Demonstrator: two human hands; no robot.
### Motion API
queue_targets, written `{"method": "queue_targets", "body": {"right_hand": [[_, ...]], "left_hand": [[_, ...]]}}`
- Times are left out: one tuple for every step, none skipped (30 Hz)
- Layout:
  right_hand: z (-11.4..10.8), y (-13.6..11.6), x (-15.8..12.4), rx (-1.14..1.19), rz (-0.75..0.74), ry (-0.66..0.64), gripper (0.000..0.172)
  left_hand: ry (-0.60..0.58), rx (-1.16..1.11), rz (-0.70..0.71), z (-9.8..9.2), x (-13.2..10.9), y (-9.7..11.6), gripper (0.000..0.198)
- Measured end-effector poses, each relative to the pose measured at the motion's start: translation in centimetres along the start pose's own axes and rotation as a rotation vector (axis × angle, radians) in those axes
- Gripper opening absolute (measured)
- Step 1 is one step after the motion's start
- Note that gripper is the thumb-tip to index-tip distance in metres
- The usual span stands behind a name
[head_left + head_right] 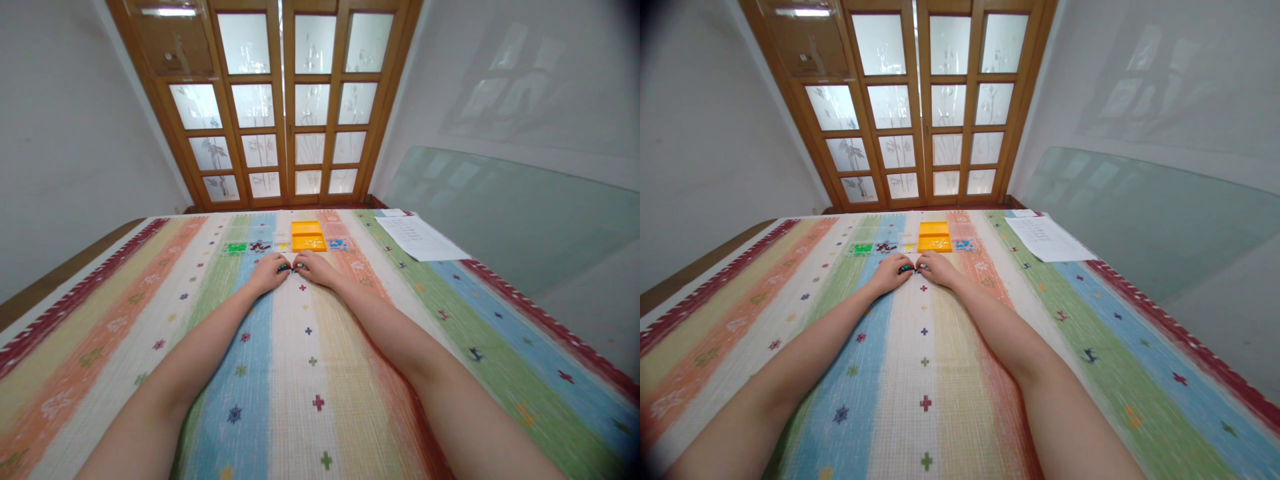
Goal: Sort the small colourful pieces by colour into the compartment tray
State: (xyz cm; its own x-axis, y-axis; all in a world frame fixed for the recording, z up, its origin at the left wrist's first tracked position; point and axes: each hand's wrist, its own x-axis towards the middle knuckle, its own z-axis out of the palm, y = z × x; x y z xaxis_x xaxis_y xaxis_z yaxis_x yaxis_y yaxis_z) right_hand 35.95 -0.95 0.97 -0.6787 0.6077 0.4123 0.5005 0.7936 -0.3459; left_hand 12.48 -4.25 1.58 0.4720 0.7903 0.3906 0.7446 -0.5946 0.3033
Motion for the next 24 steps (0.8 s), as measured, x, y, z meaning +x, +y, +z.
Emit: {"method": "queue_targets", "body": {"right_hand": [[0.06,0.09,0.03,0.002,-0.003,-0.002,0.015],[0.13,0.18,0.06,0.003,-0.005,-0.004,0.016],[0.20,0.26,0.09,0.005,-0.007,-0.007,0.016],[0.25,0.32,0.12,0.006,-0.009,-0.009,0.016],[0.28,0.34,0.13,0.007,-0.010,-0.008,0.016],[0.28,0.33,0.13,0.008,-0.011,-0.005,0.015],[0.25,0.29,0.11,0.011,-0.009,-0.001,0.014],[0.21,0.22,0.09,0.016,-0.005,0.004,0.012],[0.16,0.15,0.06,0.023,0.003,0.008,0.011],[0.12,0.07,0.03,0.032,0.012,0.013,0.010],[0.10,0.02,0.01,0.042,0.021,0.019,0.009],[0.11,0.00,0.00,0.054,0.029,0.027,0.009],[0.15,0.01,0.01,0.065,0.040,0.039,0.008],[0.20,0.05,0.04,0.076,0.056,0.057,0.008],[0.25,0.10,0.08,0.086,0.079,0.081,0.008],[0.29,0.17,0.13,0.096,0.110,0.109,0.009],[0.31,0.22,0.18,0.108,0.145,0.138,0.009],[0.29,0.27,0.23,0.122,0.179,0.167,0.009],[0.22,0.31,0.28,0.137,0.209,0.195,0.009],[0.13,0.34,0.31,0.152,0.234,0.222,0.009],[0.02,0.37,0.34,0.164,0.257,0.251,0.009],[-0.10,0.43,0.35,0.171,0.277,0.279,0.009],[-0.19,0.53,0.36,0.174,0.296,0.305,0.009],[-0.24,0.68,0.35,0.175,0.317,0.333,0.010]], "left_hand": [[-0.002,-0.001,0.003,0.01,0.01,-0.01,0.019],[-0.004,-0.001,0.006,0.02,0.02,-0.02,0.019],[-0.006,-0.001,0.009,0.04,0.03,-0.05,0.020],[-0.008,-0.001,0.012,0.05,0.04,-0.07,0.020],[-0.007,-0.001,0.012,0.07,0.04,-0.10,0.020],[-0.005,-0.001,0.012,0.09,0.04,-0.14,0.020],[-0.001,-0.002,0.012,0.10,0.03,-0.17,0.020],[0.002,-0.003,0.014,0.10,0.01,-0.20,0.020],[0.004,-0.002,0.015,0.10,0.00,-0.22,0.020],[0.004,-0.001,0.015,0.10,-0.01,-0.23,0.019],[0.003,0.000,0.013,0.09,-0.02,-0.24,0.019],[0.000,0.002,0.008,0.08,-0.03,-0.23,0.019],[-0.002,0.003,0.003,0.07,-0.02,-0.22,0.019],[-0.005,0.002,-0.001,0.06,-0.02,-0.21,0.019],[-0.007,0.001,-0.002,0.04,-0.01,-0.20,0.020],[-0.007,-0.001,0.002,0.03,0.00,-0.19,0.020],[-0.007,-0.003,0.007,0.03,0.00,-0.19,0.020],[-0.005,-0.005,0.011,0.02,0.00,-0.18,0.021],[-0.005,-0.007,0.012,0.01,0.00,-0.18,0.021],[-0.005,-0.009,0.010,0.00,-0.01,-0.17,0.022],[-0.006,-0.011,0.006,0.00,-0.02,-0.16,0.022],[-0.007,-0.014,0.002,-0.01,-0.03,-0.14,0.022],[-0.009,-0.017,0.000,-0.01,-0.04,-0.13,0.022],[-0.009,-0.018,0.000,-0.01,-0.04,-0.12,0.022]]}}
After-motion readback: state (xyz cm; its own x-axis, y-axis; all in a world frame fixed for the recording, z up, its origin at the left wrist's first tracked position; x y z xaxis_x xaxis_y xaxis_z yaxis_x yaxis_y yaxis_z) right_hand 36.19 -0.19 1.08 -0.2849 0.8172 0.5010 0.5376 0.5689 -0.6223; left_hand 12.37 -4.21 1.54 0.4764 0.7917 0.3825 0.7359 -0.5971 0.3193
